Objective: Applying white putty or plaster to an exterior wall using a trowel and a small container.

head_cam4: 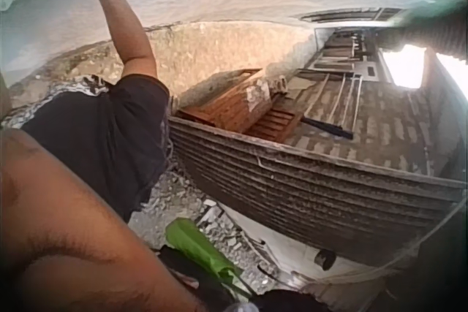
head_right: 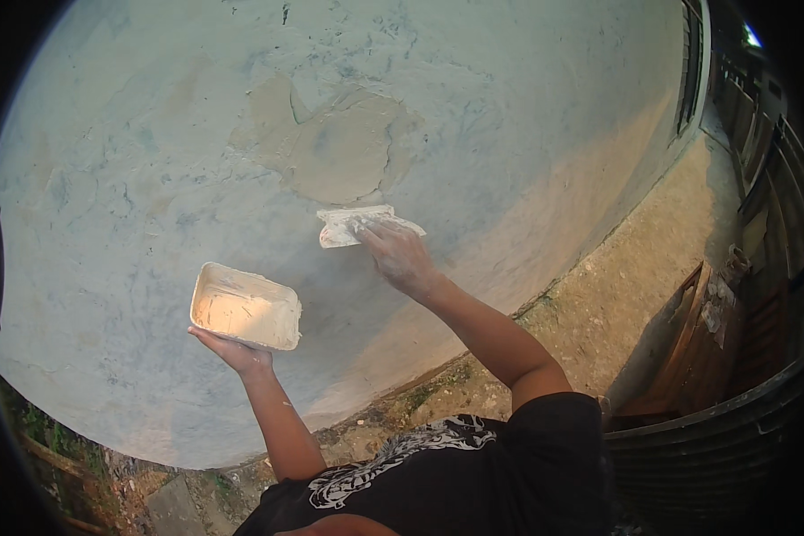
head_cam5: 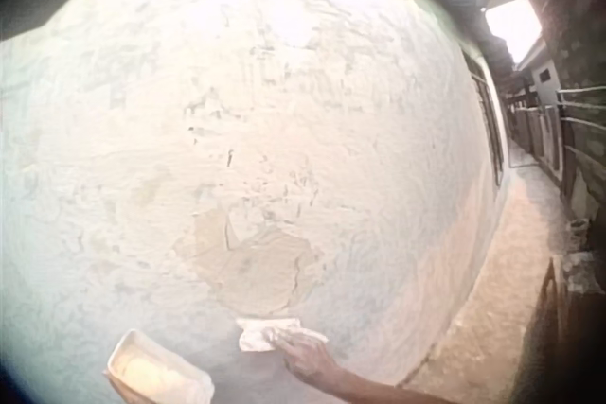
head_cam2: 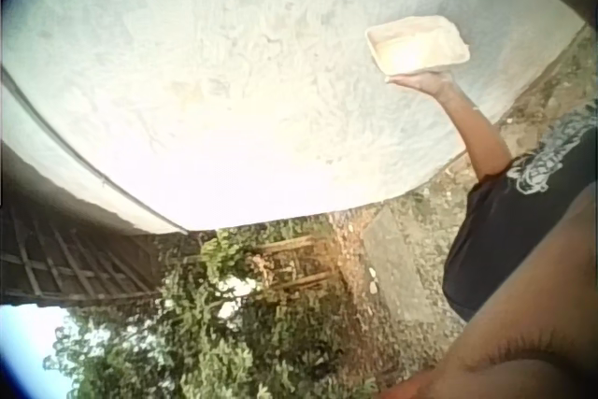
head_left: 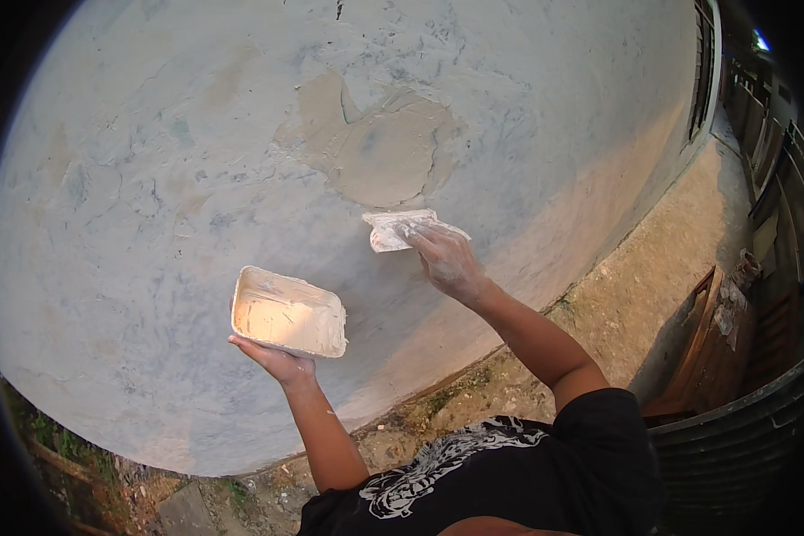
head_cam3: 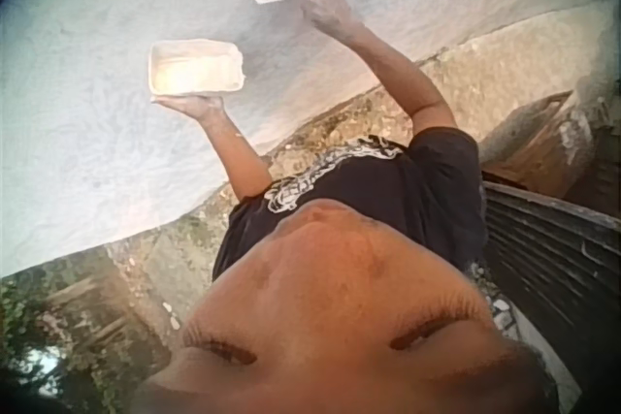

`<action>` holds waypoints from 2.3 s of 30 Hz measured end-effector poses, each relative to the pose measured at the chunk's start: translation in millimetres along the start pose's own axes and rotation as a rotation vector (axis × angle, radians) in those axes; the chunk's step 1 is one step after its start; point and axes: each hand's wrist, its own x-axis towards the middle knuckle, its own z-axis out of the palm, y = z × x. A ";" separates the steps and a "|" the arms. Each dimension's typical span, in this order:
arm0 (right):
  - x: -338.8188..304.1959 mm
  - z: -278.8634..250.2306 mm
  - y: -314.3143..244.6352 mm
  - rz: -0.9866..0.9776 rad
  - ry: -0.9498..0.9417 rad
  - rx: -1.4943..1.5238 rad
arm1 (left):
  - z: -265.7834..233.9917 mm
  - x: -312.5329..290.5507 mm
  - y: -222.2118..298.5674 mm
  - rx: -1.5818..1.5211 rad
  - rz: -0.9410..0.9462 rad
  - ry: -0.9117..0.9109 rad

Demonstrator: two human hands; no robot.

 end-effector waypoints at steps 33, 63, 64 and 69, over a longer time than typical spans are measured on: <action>-36.6 -20.1 81.5 -0.226 -0.262 -0.213 | -1.3 0.8 -18.4 0.025 -0.079 -0.023; 29.3 -51.8 92.6 -0.123 -0.002 -0.287 | -2.1 -0.7 -14.1 -0.046 -0.029 0.048; 8.5 -43.0 99.4 -0.156 0.012 -0.327 | -5.5 -1.1 -11.8 -0.047 -0.030 0.040; -13.1 -58.7 89.6 0.004 -0.226 -0.166 | 1.6 -6.1 -8.7 -0.066 -0.063 0.132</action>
